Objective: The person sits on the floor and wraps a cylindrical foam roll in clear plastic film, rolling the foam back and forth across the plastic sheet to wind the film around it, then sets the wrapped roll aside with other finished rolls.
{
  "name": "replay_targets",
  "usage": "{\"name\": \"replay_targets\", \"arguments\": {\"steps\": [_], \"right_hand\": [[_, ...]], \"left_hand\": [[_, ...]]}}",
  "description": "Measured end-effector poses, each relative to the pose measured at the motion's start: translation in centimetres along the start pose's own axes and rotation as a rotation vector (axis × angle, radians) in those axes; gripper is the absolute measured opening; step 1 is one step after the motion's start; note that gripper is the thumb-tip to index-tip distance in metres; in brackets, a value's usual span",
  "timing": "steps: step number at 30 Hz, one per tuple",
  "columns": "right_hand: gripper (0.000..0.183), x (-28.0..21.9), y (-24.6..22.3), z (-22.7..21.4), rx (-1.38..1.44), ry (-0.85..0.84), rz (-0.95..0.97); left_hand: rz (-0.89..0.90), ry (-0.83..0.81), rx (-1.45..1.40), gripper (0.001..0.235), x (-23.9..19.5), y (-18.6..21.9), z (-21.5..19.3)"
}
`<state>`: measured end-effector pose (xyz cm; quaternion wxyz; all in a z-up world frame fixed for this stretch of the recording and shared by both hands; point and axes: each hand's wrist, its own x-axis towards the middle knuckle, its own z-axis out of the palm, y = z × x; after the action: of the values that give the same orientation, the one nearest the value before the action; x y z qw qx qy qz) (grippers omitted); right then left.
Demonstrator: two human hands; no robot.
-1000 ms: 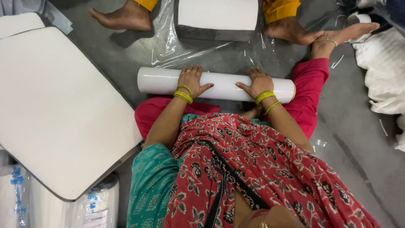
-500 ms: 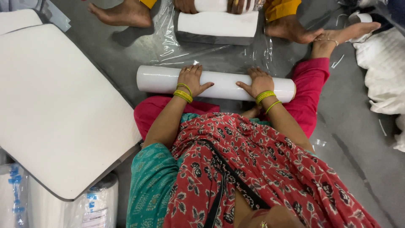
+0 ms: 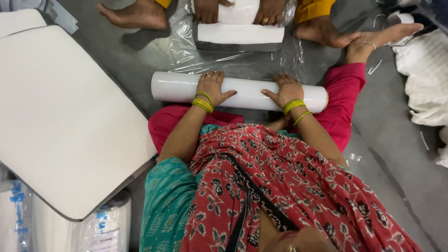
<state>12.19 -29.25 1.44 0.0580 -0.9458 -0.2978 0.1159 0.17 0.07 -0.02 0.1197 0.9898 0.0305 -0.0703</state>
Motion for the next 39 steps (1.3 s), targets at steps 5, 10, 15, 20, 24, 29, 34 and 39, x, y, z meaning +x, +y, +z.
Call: {"name": "replay_targets", "arguments": {"steps": [5, 10, 15, 20, 24, 29, 34, 39], "right_hand": [[0.092, 0.0, 0.5, 0.8, -0.020, 0.017, -0.008], [0.093, -0.5, 0.4, 1.0, -0.026, 0.039, -0.014], [0.093, -0.3, 0.6, 0.9, -0.055, 0.056, -0.043], [0.094, 0.6, 1.1, 2.1, -0.029, 0.096, -0.051], [0.092, -1.2, -0.7, 0.4, -0.057, 0.245, -0.095], [0.085, -1.4, -0.5, 0.3, -0.062, 0.332, -0.106], [0.080, 5.8, -1.5, 1.0, -0.021, 0.133, 0.013], [0.094, 5.5, -2.7, 1.2, -0.048, 0.381, -0.227]], "left_hand": [[-0.080, -0.124, -0.068, 0.113, -0.3, 0.8, -2.7], [-0.004, -0.041, -0.051, 0.128, 1.2, 2.0, -4.4], [0.059, -0.072, -0.047, 0.131, 2.6, 3.0, -2.1], [0.035, -0.106, 0.004, 0.129, 2.8, 2.8, -1.7], [0.003, -0.200, 0.003, 0.129, 2.3, 3.0, -2.7], [0.028, -0.084, -0.022, 0.135, -0.2, 3.1, -3.3], [0.095, -0.019, 0.033, 0.137, -0.8, 3.2, -2.8], [0.116, -0.144, 0.121, 0.128, 1.0, 2.5, -3.9]]}}
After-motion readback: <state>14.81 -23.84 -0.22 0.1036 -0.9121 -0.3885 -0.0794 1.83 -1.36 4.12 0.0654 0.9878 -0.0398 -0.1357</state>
